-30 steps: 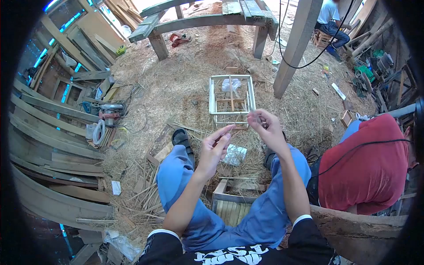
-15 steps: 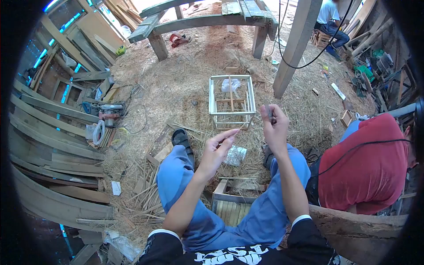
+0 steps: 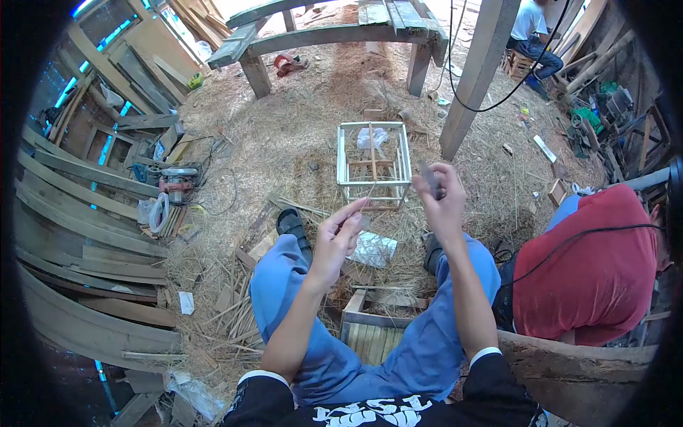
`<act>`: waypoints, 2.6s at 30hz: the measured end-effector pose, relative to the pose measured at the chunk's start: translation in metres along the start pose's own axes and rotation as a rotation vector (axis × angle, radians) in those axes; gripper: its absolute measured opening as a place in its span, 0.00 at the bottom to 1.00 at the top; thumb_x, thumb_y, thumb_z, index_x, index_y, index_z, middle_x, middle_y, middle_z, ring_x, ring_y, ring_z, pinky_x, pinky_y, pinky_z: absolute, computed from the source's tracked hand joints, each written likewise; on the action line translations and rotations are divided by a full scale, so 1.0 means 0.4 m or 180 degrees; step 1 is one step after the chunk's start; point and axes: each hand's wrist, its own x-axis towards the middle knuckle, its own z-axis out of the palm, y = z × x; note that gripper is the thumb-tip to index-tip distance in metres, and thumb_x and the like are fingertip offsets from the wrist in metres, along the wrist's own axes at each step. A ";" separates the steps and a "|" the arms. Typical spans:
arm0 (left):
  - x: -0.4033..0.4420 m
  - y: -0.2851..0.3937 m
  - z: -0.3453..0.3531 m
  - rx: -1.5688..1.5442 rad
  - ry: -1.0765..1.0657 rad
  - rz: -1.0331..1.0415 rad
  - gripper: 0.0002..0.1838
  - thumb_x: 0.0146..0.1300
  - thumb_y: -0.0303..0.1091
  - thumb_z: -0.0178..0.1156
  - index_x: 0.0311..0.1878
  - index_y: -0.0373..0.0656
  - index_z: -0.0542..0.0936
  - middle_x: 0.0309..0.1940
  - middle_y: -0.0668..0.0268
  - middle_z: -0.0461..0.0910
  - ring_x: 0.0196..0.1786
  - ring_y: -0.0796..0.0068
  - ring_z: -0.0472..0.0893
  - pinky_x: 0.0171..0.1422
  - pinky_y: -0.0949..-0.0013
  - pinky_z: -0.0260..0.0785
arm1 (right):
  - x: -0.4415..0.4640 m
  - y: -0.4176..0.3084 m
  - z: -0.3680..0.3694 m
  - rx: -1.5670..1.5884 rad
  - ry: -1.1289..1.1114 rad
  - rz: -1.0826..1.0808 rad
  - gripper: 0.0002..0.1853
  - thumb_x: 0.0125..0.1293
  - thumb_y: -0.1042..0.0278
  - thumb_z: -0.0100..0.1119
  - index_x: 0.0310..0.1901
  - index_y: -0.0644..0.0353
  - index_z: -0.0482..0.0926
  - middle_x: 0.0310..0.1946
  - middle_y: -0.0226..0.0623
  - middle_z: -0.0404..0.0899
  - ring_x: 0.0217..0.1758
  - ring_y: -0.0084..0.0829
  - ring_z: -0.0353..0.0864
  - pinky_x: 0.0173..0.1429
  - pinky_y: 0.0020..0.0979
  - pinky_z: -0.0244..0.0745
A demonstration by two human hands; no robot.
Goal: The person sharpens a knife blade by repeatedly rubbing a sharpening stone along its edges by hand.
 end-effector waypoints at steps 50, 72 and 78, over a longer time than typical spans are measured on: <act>-0.016 0.026 0.015 -0.0099 -0.0744 -0.0230 0.22 0.77 0.33 0.47 0.71 0.42 0.68 0.22 0.81 0.54 0.20 0.90 0.53 0.21 0.81 0.45 | 0.015 0.018 -0.001 -0.0717 0.0090 -0.0362 0.20 0.62 0.48 0.66 0.31 0.61 0.78 0.21 0.38 0.76 0.21 0.37 0.76 0.27 0.36 0.67; 0.000 0.000 0.024 -0.0251 -0.0375 -0.0093 0.23 0.77 0.34 0.49 0.73 0.52 0.67 0.26 0.76 0.64 0.20 0.91 0.57 0.21 0.82 0.48 | -0.028 0.005 0.031 -0.0364 -0.0621 -0.1370 0.17 0.63 0.54 0.66 0.38 0.62 0.81 0.28 0.43 0.81 0.28 0.40 0.84 0.32 0.35 0.76; 0.001 -0.013 0.030 -0.0366 -0.0519 -0.0069 0.22 0.77 0.34 0.48 0.72 0.50 0.68 0.25 0.77 0.63 0.21 0.92 0.56 0.22 0.83 0.49 | -0.036 -0.012 0.041 -0.0392 -0.0987 -0.1662 0.20 0.61 0.50 0.67 0.39 0.62 0.81 0.32 0.40 0.84 0.29 0.38 0.85 0.32 0.34 0.78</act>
